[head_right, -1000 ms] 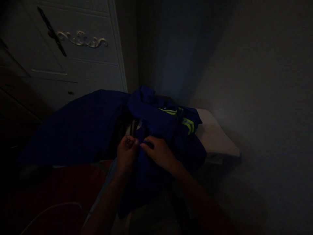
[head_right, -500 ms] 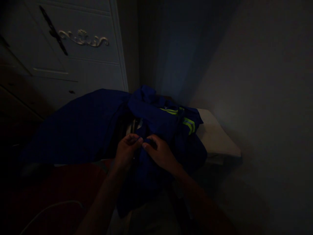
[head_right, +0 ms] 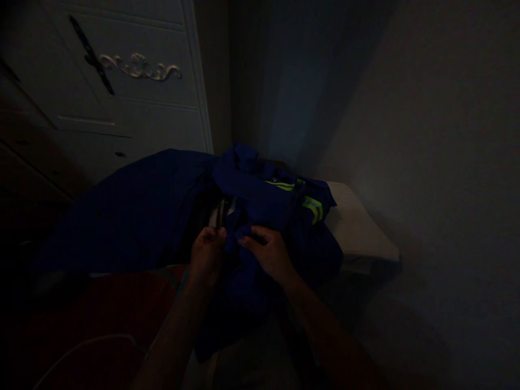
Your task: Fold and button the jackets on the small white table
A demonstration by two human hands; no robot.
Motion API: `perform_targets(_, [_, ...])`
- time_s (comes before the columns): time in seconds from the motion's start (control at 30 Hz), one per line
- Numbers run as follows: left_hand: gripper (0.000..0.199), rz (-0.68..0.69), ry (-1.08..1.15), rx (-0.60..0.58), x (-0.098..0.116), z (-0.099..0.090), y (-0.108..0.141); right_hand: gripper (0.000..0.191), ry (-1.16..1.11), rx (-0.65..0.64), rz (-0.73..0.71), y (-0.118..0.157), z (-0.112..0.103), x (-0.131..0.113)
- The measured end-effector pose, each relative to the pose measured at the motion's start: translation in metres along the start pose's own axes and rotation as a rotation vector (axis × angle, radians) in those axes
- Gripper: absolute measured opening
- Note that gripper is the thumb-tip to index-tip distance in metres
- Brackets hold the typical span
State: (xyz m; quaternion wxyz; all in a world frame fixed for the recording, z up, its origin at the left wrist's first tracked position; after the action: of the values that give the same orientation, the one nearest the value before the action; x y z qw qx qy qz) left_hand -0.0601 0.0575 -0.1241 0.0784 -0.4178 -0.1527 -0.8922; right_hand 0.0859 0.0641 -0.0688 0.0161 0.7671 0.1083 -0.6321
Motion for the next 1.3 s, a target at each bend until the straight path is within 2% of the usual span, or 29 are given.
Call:
perform_targets(0.07, [0.043, 0.059, -0.059, 0.066, 0.001, -0.014, -0.004, 0.029, -0.051, -0.016, -0.002, 0.000, -0.002, -0.003])
perform_targets(0.17, [0.034, 0.173, -0.184, 0.114, 0.013, -0.031, -0.005, 0.032, -0.093, -0.157, 0.002, 0.009, -0.001, -0.009])
perform_targets(0.23, [0.029, 0.246, -0.261, 0.160, 0.027, -0.042, 0.000, 0.036, -0.152, -0.199, 0.019, 0.021, -0.013, -0.010])
perform_targets(0.33, [0.026, 0.346, -0.366, 0.228, 0.047, -0.049, 0.014, 0.038, -0.300, -0.019, -0.088, 0.042, -0.063, -0.018])
perform_targets(0.43, [0.020, 0.455, -0.518, 0.174, 0.059, -0.035, 0.028, 0.029, -0.346, 0.209, -0.199, 0.066, -0.118, -0.028])
perform_targets(0.53, [0.014, 0.541, -0.748, 0.082, 0.063, -0.017, 0.035, 0.021, -0.282, 0.266, -0.135, 0.083, -0.142, -0.027])
perform_targets(0.6, [0.017, 0.580, -0.999, 0.032, 0.064, -0.006, 0.038, 0.021, -0.213, 0.172, -0.058, 0.090, -0.139, -0.021])
perform_targets(0.7, [0.028, 0.729, -1.336, -0.066, 0.071, 0.014, 0.051, 0.027, -0.084, -0.089, 0.045, 0.098, -0.111, -0.008])
perform_targets(0.73, [0.030, 0.806, -1.388, -0.142, 0.073, 0.024, 0.059, 0.029, -0.050, -0.169, 0.067, 0.100, -0.100, -0.004])
perform_targets(0.8, [0.036, 0.930, -1.430, -0.392, 0.068, 0.046, 0.077, 0.034, 0.002, -0.269, 0.101, 0.102, -0.083, 0.002])
perform_targets(0.87, [0.046, 0.950, -1.480, -0.636, 0.050, 0.061, 0.088, 0.032, 0.043, -0.267, 0.135, 0.100, -0.077, 0.006])
perform_targets(0.9, [0.050, 0.935, -1.515, -0.704, 0.040, 0.064, 0.089, 0.028, 0.071, -0.248, 0.153, 0.099, -0.077, 0.007])
perform_targets(0.93, [0.052, 0.919, -1.547, -0.725, 0.031, 0.065, 0.086, 0.022, 0.102, -0.225, 0.162, 0.098, -0.079, 0.007])
perform_targets(1.0, [0.046, 0.920, -1.566, -0.687, 0.019, 0.065, 0.077, 0.012, 0.150, -0.174, 0.139, 0.098, -0.084, 0.000])
perform_targets(1.07, [0.034, 0.981, -1.502, -0.632, 0.014, 0.065, 0.073, 0.023, 0.147, -0.138, 0.070, 0.099, -0.088, -0.016])
perform_targets(1.17, [0.026, 1.106, -1.389, -0.580, 0.016, 0.070, 0.076, 0.040, 0.101, -0.130, -0.027, 0.099, -0.081, -0.045])
perform_targets(1.23, [0.023, 1.159, -1.352, -0.556, 0.021, 0.076, 0.080, 0.039, 0.188, -0.079, -0.039, 0.092, -0.073, -0.059])
perform_targets(1.3, [0.019, 1.198, -1.320, -0.556, 0.025, 0.084, 0.084, 0.044, 0.384, -0.003, -0.022, 0.079, -0.064, -0.065])
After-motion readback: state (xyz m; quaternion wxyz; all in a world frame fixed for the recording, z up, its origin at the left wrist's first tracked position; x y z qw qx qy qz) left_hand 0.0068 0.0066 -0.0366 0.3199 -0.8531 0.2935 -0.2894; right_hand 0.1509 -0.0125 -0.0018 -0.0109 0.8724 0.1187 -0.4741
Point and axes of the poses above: each hand's wrist, its own y-axis away from the middle knuckle, its own z-axis out of the palm, x = y × z, the point moved 9 cm from there along -y, towards the middle knuckle, and after that the axes turned 5 degrees about y, right-handed, at the moved point
